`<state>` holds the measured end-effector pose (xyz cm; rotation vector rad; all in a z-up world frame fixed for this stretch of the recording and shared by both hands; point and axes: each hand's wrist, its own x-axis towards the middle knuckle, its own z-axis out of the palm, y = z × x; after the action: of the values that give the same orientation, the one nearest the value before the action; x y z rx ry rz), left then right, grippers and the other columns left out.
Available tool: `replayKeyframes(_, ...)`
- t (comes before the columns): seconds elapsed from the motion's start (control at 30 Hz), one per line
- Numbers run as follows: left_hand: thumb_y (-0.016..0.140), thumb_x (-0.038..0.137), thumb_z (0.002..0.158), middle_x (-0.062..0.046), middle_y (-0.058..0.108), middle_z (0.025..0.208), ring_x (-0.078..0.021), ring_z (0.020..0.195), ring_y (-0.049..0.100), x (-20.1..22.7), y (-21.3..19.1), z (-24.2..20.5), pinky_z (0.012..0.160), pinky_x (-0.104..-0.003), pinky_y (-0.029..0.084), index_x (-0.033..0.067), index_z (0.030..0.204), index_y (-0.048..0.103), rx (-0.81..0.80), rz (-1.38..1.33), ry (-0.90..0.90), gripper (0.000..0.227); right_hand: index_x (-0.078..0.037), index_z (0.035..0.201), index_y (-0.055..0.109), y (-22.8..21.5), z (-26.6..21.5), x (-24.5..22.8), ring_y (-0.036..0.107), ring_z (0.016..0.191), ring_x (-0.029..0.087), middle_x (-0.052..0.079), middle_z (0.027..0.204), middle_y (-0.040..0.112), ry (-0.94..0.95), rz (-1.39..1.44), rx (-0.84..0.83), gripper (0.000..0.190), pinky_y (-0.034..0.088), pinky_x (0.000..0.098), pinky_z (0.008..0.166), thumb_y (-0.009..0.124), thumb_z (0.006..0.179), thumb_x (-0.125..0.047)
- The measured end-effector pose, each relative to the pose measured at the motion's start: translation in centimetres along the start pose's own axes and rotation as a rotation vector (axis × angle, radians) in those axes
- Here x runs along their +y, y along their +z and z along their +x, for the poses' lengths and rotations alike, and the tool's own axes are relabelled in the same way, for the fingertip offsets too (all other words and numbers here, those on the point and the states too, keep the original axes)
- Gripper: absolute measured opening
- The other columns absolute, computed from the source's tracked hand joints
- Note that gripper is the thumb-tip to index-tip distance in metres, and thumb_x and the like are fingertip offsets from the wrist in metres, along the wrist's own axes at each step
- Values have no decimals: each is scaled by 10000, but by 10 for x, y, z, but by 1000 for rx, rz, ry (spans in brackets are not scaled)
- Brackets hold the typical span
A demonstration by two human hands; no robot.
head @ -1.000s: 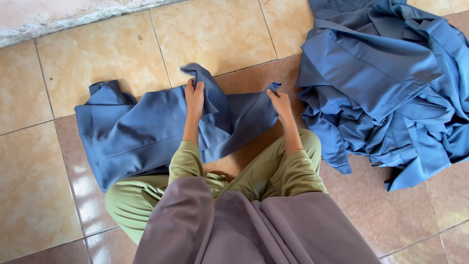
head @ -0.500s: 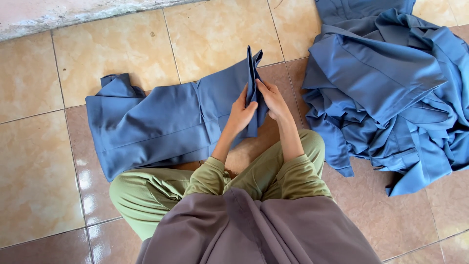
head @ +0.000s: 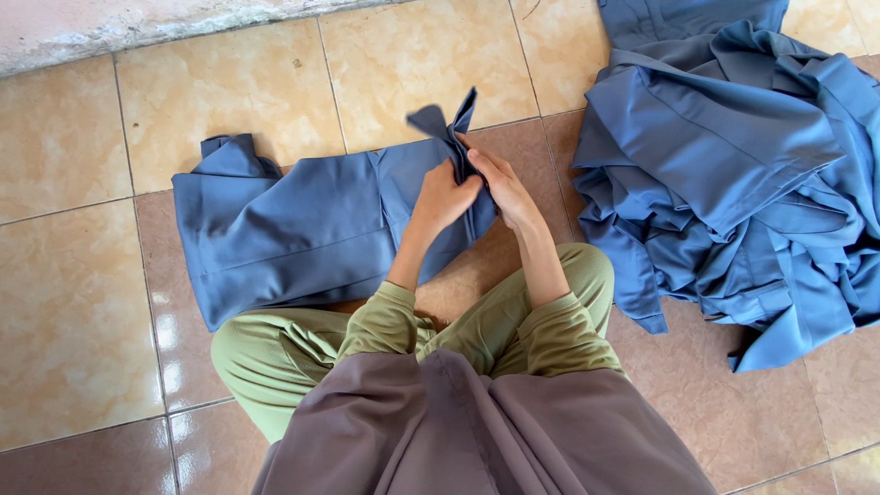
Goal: Folding blue trousers on a tiled floor by spreading, smoothing, and folding them into rectangles.
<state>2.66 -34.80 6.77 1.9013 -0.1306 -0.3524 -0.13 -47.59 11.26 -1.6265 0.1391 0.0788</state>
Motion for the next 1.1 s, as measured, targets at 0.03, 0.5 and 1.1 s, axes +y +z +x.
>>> replayKeyframes(0.03, 691, 427, 763, -203, 723, 831, -419, 923, 726, 1, 2, -3, 720, -537, 559, 73, 1008, 665, -29, 82, 17, 431, -45, 1385, 594, -1, 2, 6, 498, 1287, 258, 172, 1358, 578, -32, 15, -11, 491, 423, 476, 1098, 579, 1073, -423)
replayKeyframes(0.5, 709, 157, 921, -83, 678, 948, -150, 799, 719, -88, -5, -19, 660, -222, 607, 52, 1348, 592, 70, -823, -36, 456, 17, 1466, 515, -51, 49, 44, 567, 1298, 382, 291, 1437, 540, 196, 52, 140, 573, 503, 534, 1032, 633, 1049, -358)
replayKeyframes(1.1, 834, 520, 722, -93, 291, 1574, -350, 1278, 466, -293, -70, -57, 858, -563, 580, 336, 1544, 407, 210, 789, -489, 944, -136, 1410, 603, -103, 120, 87, 738, 1130, 266, 120, 1260, 711, 243, 271, 98, 525, 637, 468, 897, 824, 965, -306)
